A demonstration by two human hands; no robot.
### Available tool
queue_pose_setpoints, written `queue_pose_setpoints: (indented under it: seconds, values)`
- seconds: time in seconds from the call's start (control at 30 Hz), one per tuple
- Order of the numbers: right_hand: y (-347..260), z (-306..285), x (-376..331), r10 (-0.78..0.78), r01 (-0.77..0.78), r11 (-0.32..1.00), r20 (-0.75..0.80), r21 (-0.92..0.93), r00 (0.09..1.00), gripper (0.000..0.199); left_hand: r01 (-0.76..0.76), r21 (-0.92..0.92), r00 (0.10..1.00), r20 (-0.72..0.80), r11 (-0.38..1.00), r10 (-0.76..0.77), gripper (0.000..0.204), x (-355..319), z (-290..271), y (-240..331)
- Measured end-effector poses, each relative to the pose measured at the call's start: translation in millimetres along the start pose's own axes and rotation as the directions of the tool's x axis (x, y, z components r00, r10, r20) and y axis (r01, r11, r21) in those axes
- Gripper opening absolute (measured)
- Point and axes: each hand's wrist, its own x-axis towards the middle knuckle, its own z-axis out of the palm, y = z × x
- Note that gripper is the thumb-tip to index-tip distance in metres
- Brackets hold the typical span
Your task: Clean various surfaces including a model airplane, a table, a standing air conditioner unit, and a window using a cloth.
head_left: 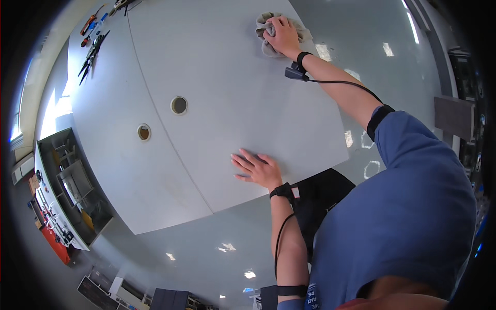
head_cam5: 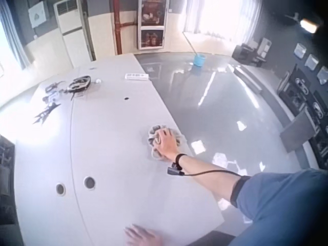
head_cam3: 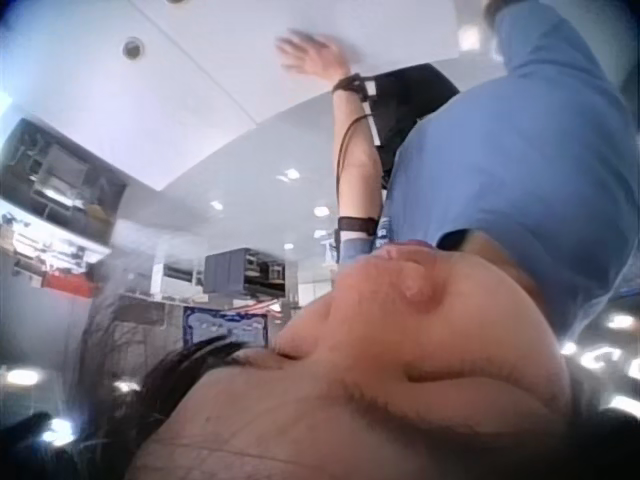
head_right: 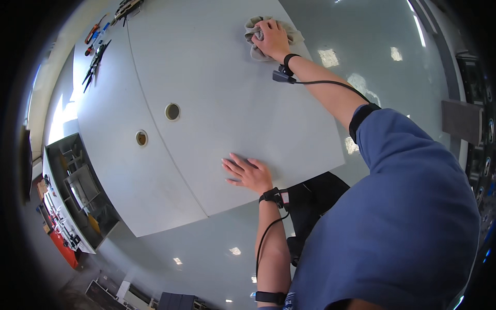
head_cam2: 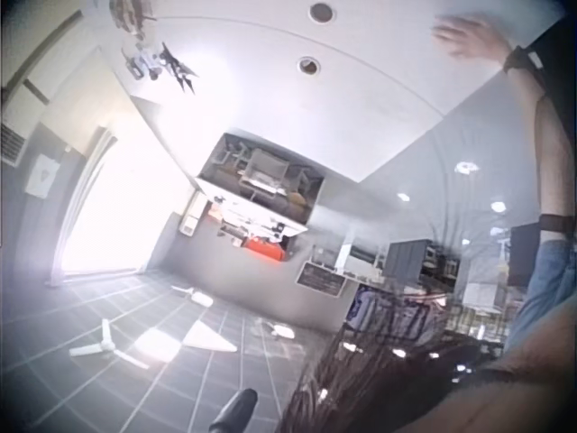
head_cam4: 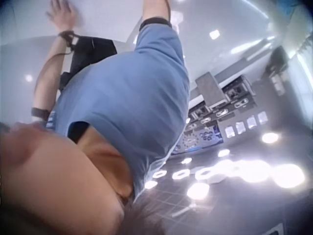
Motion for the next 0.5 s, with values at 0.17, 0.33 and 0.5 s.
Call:
queue_pose_setpoints:
  seconds: [0.17,0.33,0.5]
  values:
    - [20.6,-55.0,-64.3,0.053,-0.052,0.998,-0.013,0.033,0.999,0.033,0.008,-0.019,1.000,0.001,1.000,-0.008,0.057,-1.3,-1.0,-0.5]
    - [-8.6,-149.1,-219.0,0.203,-0.198,0.979,0.155,-0.045,0.967,0.036,0.020,-0.039,1.000,0.016,0.999,-0.020,0.060,-2.6,-4.1,0.5]
    - [-30.1,-197.6,-289.3,0.115,-0.077,0.990,0.363,-0.116,0.925,0.040,0.027,-0.038,0.999,0.024,0.999,-0.026,0.060,-3.7,-3.8,3.8]
